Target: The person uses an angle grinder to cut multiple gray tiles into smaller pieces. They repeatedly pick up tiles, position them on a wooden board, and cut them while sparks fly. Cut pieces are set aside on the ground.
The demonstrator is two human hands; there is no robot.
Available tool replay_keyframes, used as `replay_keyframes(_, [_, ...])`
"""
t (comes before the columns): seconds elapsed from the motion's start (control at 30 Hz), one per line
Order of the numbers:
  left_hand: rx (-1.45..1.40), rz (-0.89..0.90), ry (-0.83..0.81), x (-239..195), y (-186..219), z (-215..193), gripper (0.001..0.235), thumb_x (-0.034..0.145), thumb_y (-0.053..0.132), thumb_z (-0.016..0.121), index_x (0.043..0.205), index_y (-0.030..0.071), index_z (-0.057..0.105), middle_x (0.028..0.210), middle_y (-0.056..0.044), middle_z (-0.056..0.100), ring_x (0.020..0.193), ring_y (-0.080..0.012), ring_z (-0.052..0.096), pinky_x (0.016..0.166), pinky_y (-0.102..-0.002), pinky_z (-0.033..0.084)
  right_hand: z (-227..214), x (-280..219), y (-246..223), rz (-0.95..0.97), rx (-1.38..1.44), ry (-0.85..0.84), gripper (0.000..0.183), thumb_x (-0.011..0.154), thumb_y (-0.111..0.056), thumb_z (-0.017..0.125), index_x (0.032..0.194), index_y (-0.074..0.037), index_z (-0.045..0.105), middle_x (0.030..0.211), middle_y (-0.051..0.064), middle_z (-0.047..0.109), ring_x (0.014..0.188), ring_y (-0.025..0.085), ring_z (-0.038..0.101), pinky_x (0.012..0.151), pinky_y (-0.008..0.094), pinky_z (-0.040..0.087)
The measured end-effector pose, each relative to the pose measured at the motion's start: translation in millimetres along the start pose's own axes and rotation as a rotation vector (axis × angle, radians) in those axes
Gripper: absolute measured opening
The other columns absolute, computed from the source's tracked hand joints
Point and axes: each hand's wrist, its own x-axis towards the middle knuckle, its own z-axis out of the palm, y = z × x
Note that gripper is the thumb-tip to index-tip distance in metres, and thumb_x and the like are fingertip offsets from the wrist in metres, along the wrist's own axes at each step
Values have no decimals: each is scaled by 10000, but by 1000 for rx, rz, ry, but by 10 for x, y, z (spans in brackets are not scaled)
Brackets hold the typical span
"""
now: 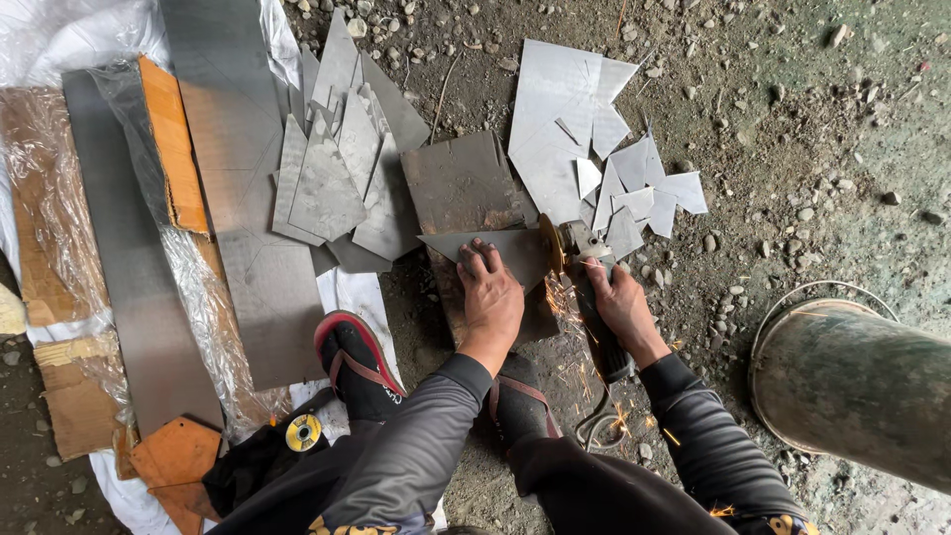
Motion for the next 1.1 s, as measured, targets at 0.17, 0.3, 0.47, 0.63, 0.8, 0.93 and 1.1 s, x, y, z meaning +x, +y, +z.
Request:
replay_keyframes(0.17, [-25, 16, -43, -24, 0, -35, 684, 924, 390, 647, 1326, -157, 560, 1509, -326, 359, 1381, -523, 358, 1117, -588, 391, -10, -64, 2, 51, 7, -21, 813, 1020, -704, 408, 979, 72, 644, 805, 253, 687, 730, 312, 696, 680, 441, 546])
replay_keyframes(0.3, [61, 96, -57, 78, -134, -90, 662, 931, 325, 699, 1399, -97, 499, 1548, -313, 379, 1377, -459, 400, 1145, -573, 373, -126, -225, -12, 181, 159, -47, 755, 1012, -659, 422, 1037, 67, 626, 816, 202, 695, 680, 263, 705, 595, 389, 566])
replay_keyframes(0.47, [-189, 127, 21, 257, -433, -164, 1144, 635, 529, 816, 1492, -85, 372, 1515, -280, 401, 1410, -449, 384, 1167, -563, 261, -279, -500, 95, 282, 481, -70, 655, 963, -613, 474, 1170, -3, 591, 832, 158, 672, 613, 217, 674, 519, 361, 559])
replay_keyframes(0.63, [-187, 201, -2, 247, -461, -238, 939, 736, 511, 828, 1397, -56, 477, 1360, -236, 505, 1313, -397, 465, 1181, -545, 317, -342, -647, 317, 427, 512, -53, 757, 993, -616, 447, 1158, 116, 543, 800, 168, 641, 576, 253, 693, 486, 393, 581])
replay_keyframes(0.8, [-209, 234, -88, 237, -457, -266, 849, 743, 509, 832, 1337, -9, 517, 1297, -205, 519, 1273, -379, 482, 1134, -553, 360, -360, -727, 453, 401, 625, -57, 715, 988, -615, 447, 1171, 66, 563, 782, 148, 639, 575, 236, 685, 501, 371, 586])
replay_keyframes(0.93, [-256, 297, -73, 92, -378, -189, 867, 728, 498, 829, 1364, 6, 506, 1313, -206, 512, 1256, -381, 485, 1077, -542, 397, -362, -754, 491, 404, 621, -48, 699, 987, -613, 446, 1142, 57, 576, 787, 135, 645, 577, 221, 689, 504, 363, 593])
replay_keyframes(1.1, [-287, 366, -11, -120, -231, -42, 838, 742, 491, 810, 1365, 17, 512, 1323, -196, 519, 1264, -372, 490, 1073, -535, 413, -346, -744, 551, 406, 633, -39, 705, 999, -611, 456, 1136, 70, 572, 787, 143, 644, 577, 224, 680, 507, 365, 586])
